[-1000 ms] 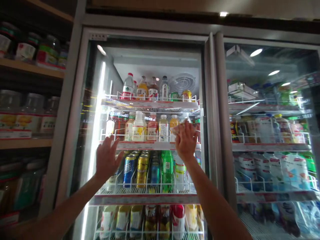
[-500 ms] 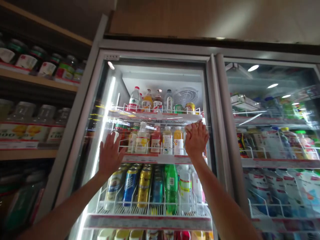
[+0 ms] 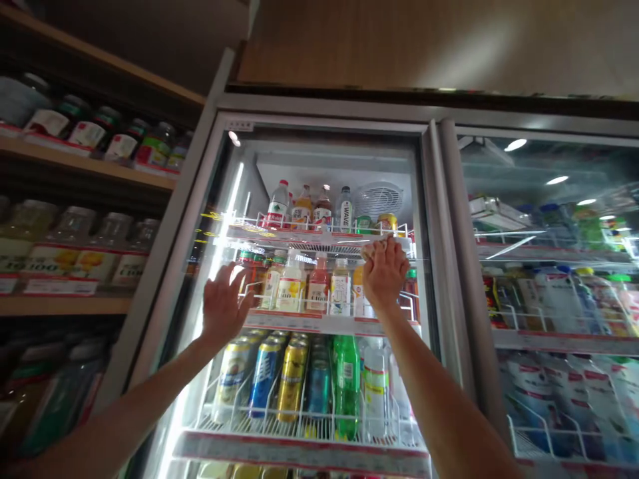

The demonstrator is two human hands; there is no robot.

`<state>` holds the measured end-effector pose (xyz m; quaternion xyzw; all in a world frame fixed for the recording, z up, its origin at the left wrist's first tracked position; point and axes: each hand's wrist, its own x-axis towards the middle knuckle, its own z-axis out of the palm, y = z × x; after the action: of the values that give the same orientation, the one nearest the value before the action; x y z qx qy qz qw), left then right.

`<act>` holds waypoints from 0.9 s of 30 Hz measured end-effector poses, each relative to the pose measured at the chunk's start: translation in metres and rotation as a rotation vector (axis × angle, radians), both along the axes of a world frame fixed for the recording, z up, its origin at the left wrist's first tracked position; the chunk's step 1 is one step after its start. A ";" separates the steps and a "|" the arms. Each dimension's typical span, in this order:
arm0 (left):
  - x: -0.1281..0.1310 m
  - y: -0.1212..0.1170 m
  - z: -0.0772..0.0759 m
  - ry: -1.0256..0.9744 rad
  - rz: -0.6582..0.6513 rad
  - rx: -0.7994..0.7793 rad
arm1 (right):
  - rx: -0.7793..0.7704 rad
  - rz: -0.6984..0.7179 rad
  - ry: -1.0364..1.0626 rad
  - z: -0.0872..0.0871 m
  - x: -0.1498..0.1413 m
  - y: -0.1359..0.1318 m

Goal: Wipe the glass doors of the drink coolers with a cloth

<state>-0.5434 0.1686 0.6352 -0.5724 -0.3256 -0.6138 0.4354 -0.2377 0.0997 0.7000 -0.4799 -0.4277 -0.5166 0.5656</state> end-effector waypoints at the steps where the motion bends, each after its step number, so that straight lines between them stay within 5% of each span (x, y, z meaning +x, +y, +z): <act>1: 0.000 0.000 0.005 -0.027 -0.007 -0.011 | -0.010 0.004 -0.038 -0.003 -0.009 0.002; 6: 0.003 0.002 0.020 -0.078 -0.047 -0.076 | -0.169 -0.003 -0.439 -0.027 -0.048 0.006; 13: 0.003 0.004 0.016 -0.073 -0.030 -0.091 | -0.023 0.065 -0.049 -0.007 -0.042 0.010; 18: 0.001 0.005 0.017 -0.066 -0.041 -0.102 | -0.231 0.078 -0.541 -0.032 -0.096 0.019; 20: -0.002 0.004 0.017 -0.049 -0.042 -0.108 | -0.241 0.072 -0.548 -0.026 -0.094 0.017; 25: -0.008 0.002 0.014 0.011 -0.008 -0.121 | -0.101 0.092 -0.095 0.018 -0.066 0.015; 27: -0.009 0.002 0.013 0.008 0.004 -0.115 | -0.136 0.088 -0.134 0.017 -0.079 0.016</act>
<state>-0.5519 0.1707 0.6481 -0.5982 -0.3601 -0.5908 0.4043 -0.3167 0.1160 0.7170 -0.4624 -0.5191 -0.4921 0.5240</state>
